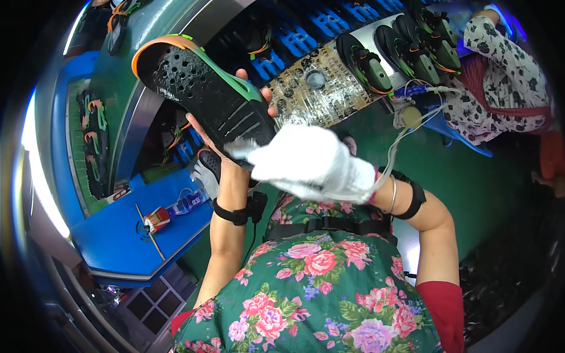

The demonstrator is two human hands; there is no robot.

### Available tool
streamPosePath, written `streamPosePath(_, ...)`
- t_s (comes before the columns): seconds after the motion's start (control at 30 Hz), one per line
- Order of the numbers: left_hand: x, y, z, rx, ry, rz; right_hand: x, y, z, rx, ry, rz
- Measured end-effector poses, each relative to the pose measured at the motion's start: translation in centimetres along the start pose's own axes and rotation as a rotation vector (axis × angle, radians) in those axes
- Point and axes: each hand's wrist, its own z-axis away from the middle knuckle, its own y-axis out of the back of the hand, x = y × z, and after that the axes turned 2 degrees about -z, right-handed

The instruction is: Apply adhesive or primer liquid to the bottom of shoe soles using a brush.

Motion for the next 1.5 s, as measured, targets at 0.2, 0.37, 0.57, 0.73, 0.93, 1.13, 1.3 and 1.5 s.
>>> streamPosePath(0.2,0.8,0.0,0.3,0.021,0.117,-0.07,0.5,1.3,-0.9,0.017,-0.132,-0.264)
streamPosePath(0.37,1.2,-0.6,-0.2,0.073,0.142,-0.096,-0.3,0.5,-0.1,-0.174,0.003,-0.106)
streamPosePath(0.57,2.1,-0.8,1.0,0.037,0.205,-0.109,1.5,0.5,-1.0,-0.096,-0.013,-0.056)
streamPosePath(0.73,3.1,0.2,0.1,0.044,0.321,-0.129,-0.7,0.9,0.6,-0.414,0.035,0.032)
streamPosePath(0.93,3.7,0.2,0.9,0.201,0.287,-0.286,0.7,0.4,-0.4,-0.188,0.038,-0.039)
streamPosePath(1.13,3.4,-0.1,0.6,0.108,0.312,-0.103,0.3,0.5,-1.4,-0.047,-0.132,-0.197)
streamPosePath(1.3,1.7,-0.6,0.8,-0.003,0.272,0.048,0.5,2.0,-1.6,-0.018,-0.355,-0.523)
streamPosePath(1.5,-1.2,-1.3,3.2,0.263,0.263,0.004,3.8,6.4,-6.4,0.15,0.062,0.31)
